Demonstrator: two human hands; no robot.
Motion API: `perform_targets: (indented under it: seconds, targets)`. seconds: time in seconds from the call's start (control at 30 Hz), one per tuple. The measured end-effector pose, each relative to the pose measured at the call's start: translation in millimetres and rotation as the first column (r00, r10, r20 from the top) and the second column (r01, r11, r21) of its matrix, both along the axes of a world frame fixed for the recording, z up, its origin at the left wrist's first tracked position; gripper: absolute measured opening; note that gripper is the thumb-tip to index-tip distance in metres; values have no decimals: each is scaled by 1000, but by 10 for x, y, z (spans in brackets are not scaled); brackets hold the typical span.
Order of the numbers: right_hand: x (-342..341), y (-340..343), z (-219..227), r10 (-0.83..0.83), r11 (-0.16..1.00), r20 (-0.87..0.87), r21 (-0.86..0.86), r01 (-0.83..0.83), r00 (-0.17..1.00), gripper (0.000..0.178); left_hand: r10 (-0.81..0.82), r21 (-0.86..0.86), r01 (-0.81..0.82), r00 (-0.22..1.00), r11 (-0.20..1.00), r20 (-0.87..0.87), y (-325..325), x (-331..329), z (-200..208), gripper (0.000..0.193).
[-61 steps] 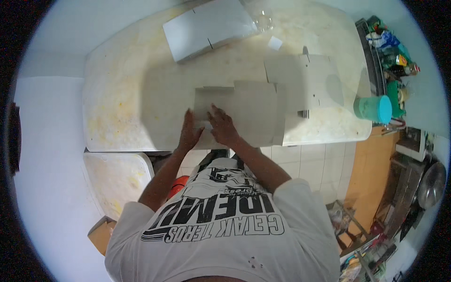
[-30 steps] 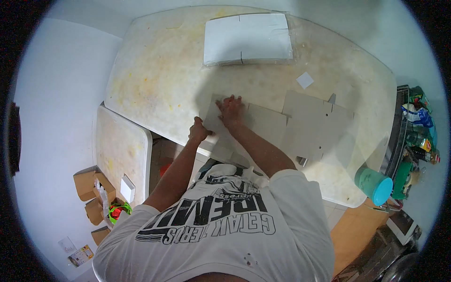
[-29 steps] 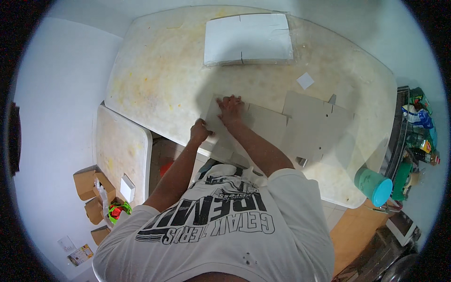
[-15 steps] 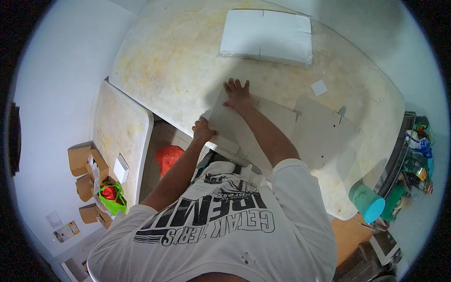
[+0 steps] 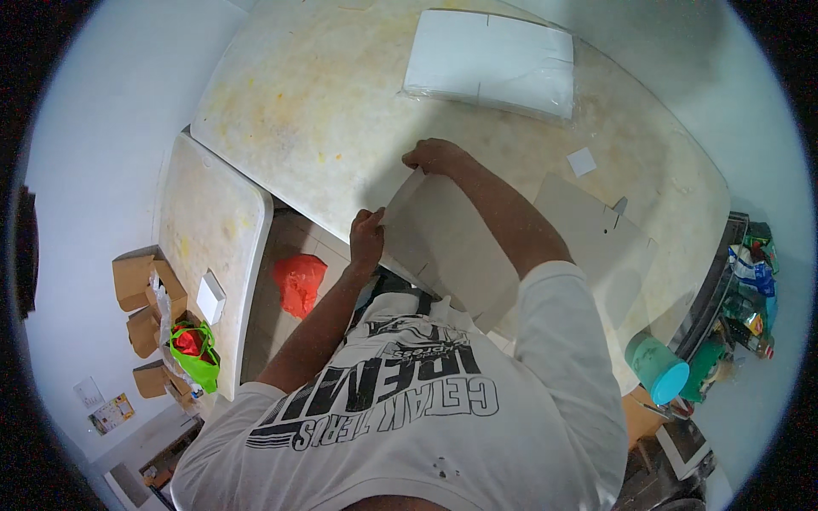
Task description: The person assembles cardboard boxes by hand on a counter, folding the side flaps and tucking them into the main body to form a rectangular box and then setting the completed box aside.
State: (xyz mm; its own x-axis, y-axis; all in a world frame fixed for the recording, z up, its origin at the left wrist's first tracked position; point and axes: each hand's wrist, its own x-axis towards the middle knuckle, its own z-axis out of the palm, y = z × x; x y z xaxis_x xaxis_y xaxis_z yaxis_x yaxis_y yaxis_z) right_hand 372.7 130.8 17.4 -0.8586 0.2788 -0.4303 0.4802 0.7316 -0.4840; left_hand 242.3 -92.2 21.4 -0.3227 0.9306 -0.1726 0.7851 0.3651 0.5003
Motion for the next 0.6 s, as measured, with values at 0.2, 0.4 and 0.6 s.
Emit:
perform_targets:
  seconds: [0.2,0.4,0.6]
  targets:
    - [557,-214,-469,-55,996,-138,65,64,989,20,-248,294,220,967,930,59,-72,60,-138,42]
    - [848,-891,-155,94,838,-256,543,62,962,53,-510,15,547,789,837,-341,-344,-4,-328,52]
    - [582,-1199,-180,53,887,-268,456,78,962,64,-620,-25,624,769,781,-157,48,187,-122,57]
